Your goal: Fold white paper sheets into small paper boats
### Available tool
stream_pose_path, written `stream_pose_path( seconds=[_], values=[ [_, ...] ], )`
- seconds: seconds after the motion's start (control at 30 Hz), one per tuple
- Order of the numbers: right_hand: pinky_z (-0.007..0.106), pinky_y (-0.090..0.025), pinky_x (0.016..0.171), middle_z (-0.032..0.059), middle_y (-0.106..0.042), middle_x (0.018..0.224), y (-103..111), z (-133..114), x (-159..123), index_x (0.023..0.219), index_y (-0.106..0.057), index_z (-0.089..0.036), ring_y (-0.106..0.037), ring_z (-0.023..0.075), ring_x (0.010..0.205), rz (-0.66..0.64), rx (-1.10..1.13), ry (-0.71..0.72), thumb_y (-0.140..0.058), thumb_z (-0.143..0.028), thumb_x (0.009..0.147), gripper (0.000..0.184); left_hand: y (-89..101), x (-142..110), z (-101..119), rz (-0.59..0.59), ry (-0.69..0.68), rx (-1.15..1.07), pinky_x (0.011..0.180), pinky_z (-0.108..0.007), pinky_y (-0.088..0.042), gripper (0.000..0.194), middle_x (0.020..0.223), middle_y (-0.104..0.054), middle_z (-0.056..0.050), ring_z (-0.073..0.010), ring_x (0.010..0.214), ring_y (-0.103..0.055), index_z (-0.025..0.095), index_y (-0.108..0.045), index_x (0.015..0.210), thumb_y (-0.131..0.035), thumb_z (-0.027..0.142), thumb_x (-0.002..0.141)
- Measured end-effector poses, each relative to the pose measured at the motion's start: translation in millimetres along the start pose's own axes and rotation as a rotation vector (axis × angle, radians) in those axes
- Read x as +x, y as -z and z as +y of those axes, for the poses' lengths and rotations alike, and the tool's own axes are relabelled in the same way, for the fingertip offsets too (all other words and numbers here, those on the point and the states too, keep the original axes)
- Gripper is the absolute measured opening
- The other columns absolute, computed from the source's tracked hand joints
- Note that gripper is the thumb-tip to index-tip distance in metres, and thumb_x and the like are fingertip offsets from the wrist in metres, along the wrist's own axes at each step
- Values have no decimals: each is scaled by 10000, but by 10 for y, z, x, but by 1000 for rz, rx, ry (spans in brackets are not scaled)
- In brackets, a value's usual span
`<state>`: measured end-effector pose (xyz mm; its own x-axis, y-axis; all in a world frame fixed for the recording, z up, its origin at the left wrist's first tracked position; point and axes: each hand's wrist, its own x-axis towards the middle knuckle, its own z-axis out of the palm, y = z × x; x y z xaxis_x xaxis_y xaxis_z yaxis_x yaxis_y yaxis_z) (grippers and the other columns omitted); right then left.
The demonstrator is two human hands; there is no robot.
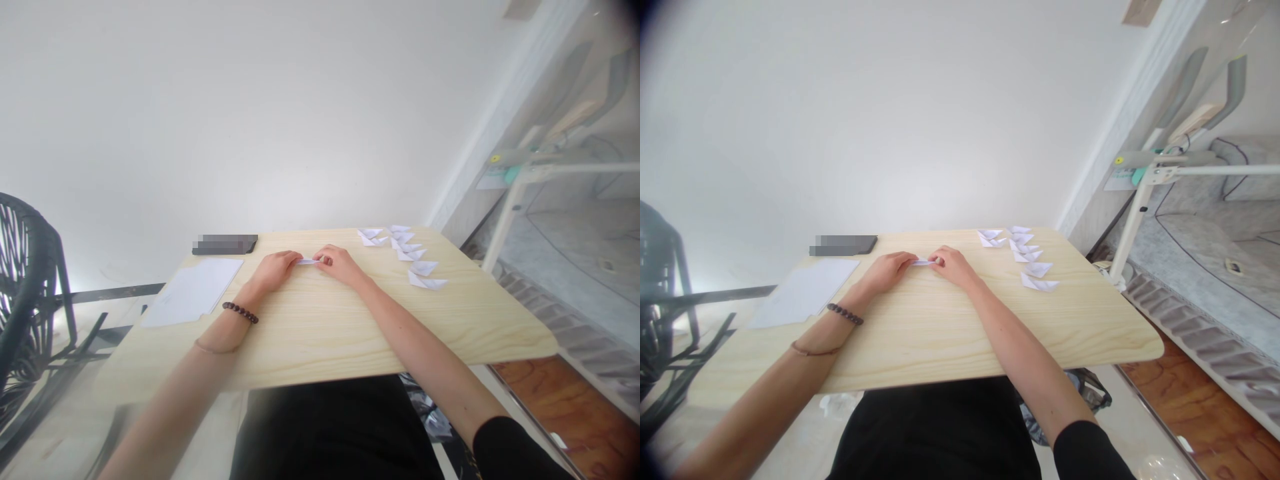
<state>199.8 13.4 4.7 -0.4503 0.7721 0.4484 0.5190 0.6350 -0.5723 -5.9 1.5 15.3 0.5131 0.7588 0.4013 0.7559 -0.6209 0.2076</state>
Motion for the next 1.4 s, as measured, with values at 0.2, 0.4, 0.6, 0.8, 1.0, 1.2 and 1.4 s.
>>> stream_pose_path(
  seconds=[0.2, 0.4, 0.6, 0.8, 1.0, 1.2, 1.4],
  values=[
    [220, -411, 674, 19, -587, 787, -5, 31, 36, 789, -615, -167, -530, 92, 687, 73, -2, 75, -515, -191, 764, 106, 13, 9, 24, 57, -34, 34, 764, -301, -408, 276, 898, -629, -50, -179, 837, -564, 193, -572, 936, -323, 289, 866],
    [224, -407, 697, 21, -588, 786, -49, -59, 34, 783, -607, -180, -534, 102, 722, 73, -59, 173, -486, -193, 794, 123, 29, 35, 108, 136, -183, 39, 823, -327, -379, 200, 879, -624, -49, -174, 877, -543, 195, -586, 888, -412, 274, 831],
    [215, -403, 699, 27, -570, 829, -76, -154, 14, 810, -578, -178, -532, 102, 745, 69, -130, 203, -440, -198, 821, 140, 33, 32, 120, 183, -193, 62, 803, -319, -377, 164, 867, -616, -41, -171, 873, -524, 187, -583, 841, -428, 234, 815],
    [215, -391, 700, 24, -564, 861, -64, -206, -8, 832, -553, -180, -526, 102, 754, 68, -231, 223, -422, -204, 829, 133, 42, 31, 123, 198, -216, 79, 777, -314, -381, 119, 828, -605, -44, -172, 856, -514, 177, -574, 793, -458, 200, 778],
    [247, -362, 770, 18, -580, 857, -85, -186, 15, 811, -553, -187, -512, 125, 818, 83, -341, 264, -465, -196, 812, 88, 31, 36, 114, 192, -236, 111, 776, -310, -380, 107, 834, -599, -43, -171, 860, -508, 175, -565, 788, -462, 185, 765],
    [259, -350, 773, 27, -588, 856, -100, -170, 36, 815, -559, -184, -509, 132, 823, 74, -362, 268, -446, -205, 830, 116, 31, 41, 127, 204, -229, 129, 777, -316, -382, 100, 816, -596, -44, -171, 845, -512, 177, -564, 769, -467, 171, 750],
    [259, -343, 767, 18, -589, 867, -48, -152, 44, 819, -560, -191, -505, 130, 824, 63, -334, 252, -446, -208, 832, 116, 48, 60, 137, 237, -229, 144, 819, -337, -366, 81, 773, -591, -40, -170, 819, -513, 176, -563, 741, -483, 190, 745]
  ],
)
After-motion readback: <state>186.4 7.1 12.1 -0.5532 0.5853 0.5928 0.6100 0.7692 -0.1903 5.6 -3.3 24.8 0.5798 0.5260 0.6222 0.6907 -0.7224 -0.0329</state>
